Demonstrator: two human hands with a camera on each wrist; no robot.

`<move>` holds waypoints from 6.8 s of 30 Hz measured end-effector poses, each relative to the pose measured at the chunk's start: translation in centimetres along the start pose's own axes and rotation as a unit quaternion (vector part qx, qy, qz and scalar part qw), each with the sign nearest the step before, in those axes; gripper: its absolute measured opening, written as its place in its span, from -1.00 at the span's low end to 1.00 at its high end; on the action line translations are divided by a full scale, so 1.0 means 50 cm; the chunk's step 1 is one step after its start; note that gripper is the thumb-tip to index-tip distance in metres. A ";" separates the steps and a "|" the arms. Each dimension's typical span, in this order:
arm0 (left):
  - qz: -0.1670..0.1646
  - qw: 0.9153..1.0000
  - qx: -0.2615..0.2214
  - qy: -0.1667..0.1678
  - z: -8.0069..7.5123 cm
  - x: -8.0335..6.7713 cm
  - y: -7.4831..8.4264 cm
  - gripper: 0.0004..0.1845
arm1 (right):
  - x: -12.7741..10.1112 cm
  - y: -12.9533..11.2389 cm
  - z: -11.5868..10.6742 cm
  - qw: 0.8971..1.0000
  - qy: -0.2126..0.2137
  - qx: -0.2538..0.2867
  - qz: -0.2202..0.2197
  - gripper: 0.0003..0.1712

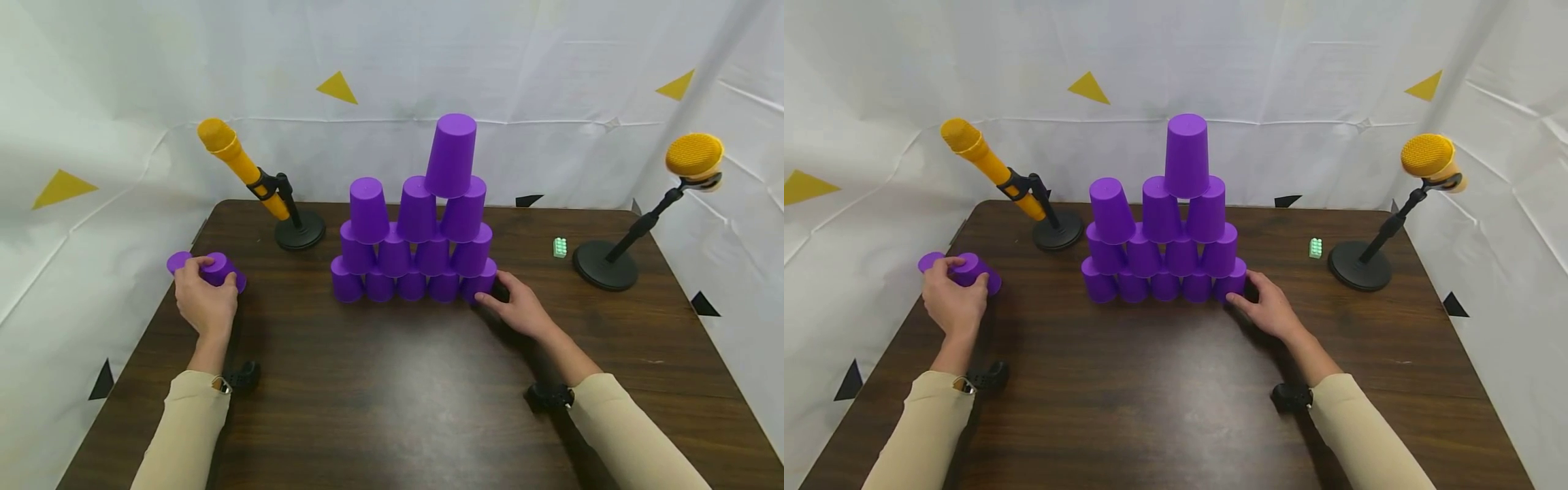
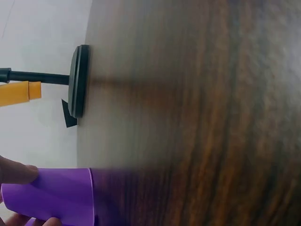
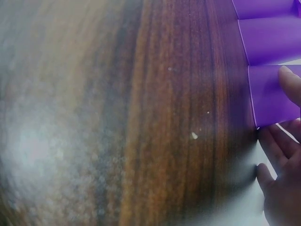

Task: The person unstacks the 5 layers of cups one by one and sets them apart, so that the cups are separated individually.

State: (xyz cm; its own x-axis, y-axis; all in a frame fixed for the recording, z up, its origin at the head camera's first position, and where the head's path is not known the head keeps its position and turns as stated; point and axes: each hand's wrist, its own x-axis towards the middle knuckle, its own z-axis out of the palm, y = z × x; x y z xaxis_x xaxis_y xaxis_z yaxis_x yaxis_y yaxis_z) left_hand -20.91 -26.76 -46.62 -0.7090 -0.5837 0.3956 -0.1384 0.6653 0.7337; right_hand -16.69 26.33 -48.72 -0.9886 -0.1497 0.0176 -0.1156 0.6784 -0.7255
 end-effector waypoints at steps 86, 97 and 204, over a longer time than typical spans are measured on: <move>0.196 0.936 -0.291 -0.028 -0.077 -0.042 0.235 -0.31 | 0.001 0.002 0.009 1.000 -0.005 0.009 0.001 -0.23; 0.146 0.982 -0.087 -0.088 0.006 -0.036 0.022 -0.30 | 0.004 0.002 0.007 1.000 -0.002 0.008 0.000 -0.23; 0.195 0.959 -0.011 -0.205 0.044 -0.080 0.107 -0.54 | 0.003 -0.002 0.010 1.000 0.004 0.008 0.006 -0.25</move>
State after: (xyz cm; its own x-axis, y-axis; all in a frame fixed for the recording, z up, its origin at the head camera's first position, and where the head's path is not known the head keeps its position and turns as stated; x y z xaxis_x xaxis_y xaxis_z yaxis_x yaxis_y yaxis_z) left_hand -20.34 -19.83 -45.52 -0.9172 -0.0573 0.3943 0.2035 0.7833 0.5874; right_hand -16.78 25.88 -49.01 -0.9907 -0.1355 0.0135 -0.1014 0.6685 -0.7367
